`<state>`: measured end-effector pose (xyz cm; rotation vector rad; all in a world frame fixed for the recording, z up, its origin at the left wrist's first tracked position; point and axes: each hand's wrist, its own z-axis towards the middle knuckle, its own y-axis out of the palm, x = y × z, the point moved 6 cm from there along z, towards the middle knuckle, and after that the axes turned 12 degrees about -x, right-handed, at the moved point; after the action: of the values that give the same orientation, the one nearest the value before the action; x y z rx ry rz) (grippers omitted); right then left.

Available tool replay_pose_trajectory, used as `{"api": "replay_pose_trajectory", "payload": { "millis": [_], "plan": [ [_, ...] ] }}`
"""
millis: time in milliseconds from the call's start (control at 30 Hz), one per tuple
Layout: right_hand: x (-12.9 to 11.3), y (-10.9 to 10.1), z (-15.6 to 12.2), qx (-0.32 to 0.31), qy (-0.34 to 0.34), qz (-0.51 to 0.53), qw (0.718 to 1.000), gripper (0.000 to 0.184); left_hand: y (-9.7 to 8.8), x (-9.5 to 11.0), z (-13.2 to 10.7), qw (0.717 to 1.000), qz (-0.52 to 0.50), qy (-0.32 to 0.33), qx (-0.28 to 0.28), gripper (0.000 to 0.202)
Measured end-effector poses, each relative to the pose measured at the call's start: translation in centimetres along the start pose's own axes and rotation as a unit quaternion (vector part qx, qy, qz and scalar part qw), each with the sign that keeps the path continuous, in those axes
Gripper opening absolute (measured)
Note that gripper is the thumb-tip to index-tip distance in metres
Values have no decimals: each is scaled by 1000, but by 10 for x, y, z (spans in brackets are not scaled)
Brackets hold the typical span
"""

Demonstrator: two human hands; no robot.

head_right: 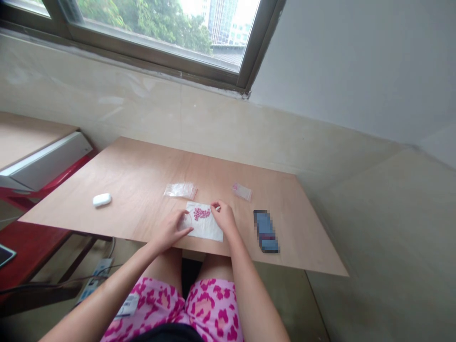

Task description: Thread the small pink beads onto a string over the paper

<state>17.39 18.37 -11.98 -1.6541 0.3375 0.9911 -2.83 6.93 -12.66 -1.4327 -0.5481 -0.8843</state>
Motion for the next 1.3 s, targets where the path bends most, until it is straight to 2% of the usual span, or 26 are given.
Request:
{"api": "replay_pose_trajectory", "payload": {
  "millis": [100, 167, 200, 300, 367, 433, 500, 600, 700, 800, 933, 1033, 1133, 1300],
  "plan": [
    [-26, 12, -13, -21, -6, 102, 995, 19, 1, 0, 0, 1000, -1, 0, 4, 48],
    [-51, 24, -21, -75, -46, 117, 989, 16, 2, 1, 0, 1000, -1, 5, 3, 47],
    [-62, 28, -25, -82, -61, 112, 988, 15, 2, 1, 0, 1000, -2, 8, 2, 47],
    [-76, 28, -34, -50, -69, 105, 991, 17, 3, 2, 0, 1000, -6, 13, 6, 48],
    [-76, 31, -40, -59, -72, 101, 991, 16, 2, 2, -1, 1000, -10, 15, 16, 45],
    [-74, 38, -45, -93, -82, 89, 988, 13, 1, 5, -2, 999, -16, 20, 25, 43],
    [-68, 41, -48, -108, -84, 92, 986, 13, 0, 8, -4, 999, -22, 29, 27, 48],
    [-57, 32, -51, -89, -46, 155, 983, 20, 0, 12, -5, 998, -42, 36, 23, 72],
    [-47, 10, -51, -35, 5, 220, 975, 31, 0, 6, -3, 992, -122, -11, 26, 88],
    [-46, -13, -54, 26, 14, 238, 971, 36, 7, -2, 1, 958, -279, -65, -5, 76],
    [-48, -23, -57, 32, 8, 243, 969, 37, 18, 2, 2, 894, -431, -100, -70, 52],
    [-50, -20, -59, 18, 1, 236, 972, 38, 22, 6, 0, 859, -493, -114, -81, 49],
    [-53, -17, -60, 7, -15, 217, 976, 36, 26, 3, -3, 835, -532, -128, -64, 45],
    [-68, -18, -65, 2, -66, 173, 983, 26, 30, -3, -3, 820, -554, -133, -54, 42]
  ]
}}
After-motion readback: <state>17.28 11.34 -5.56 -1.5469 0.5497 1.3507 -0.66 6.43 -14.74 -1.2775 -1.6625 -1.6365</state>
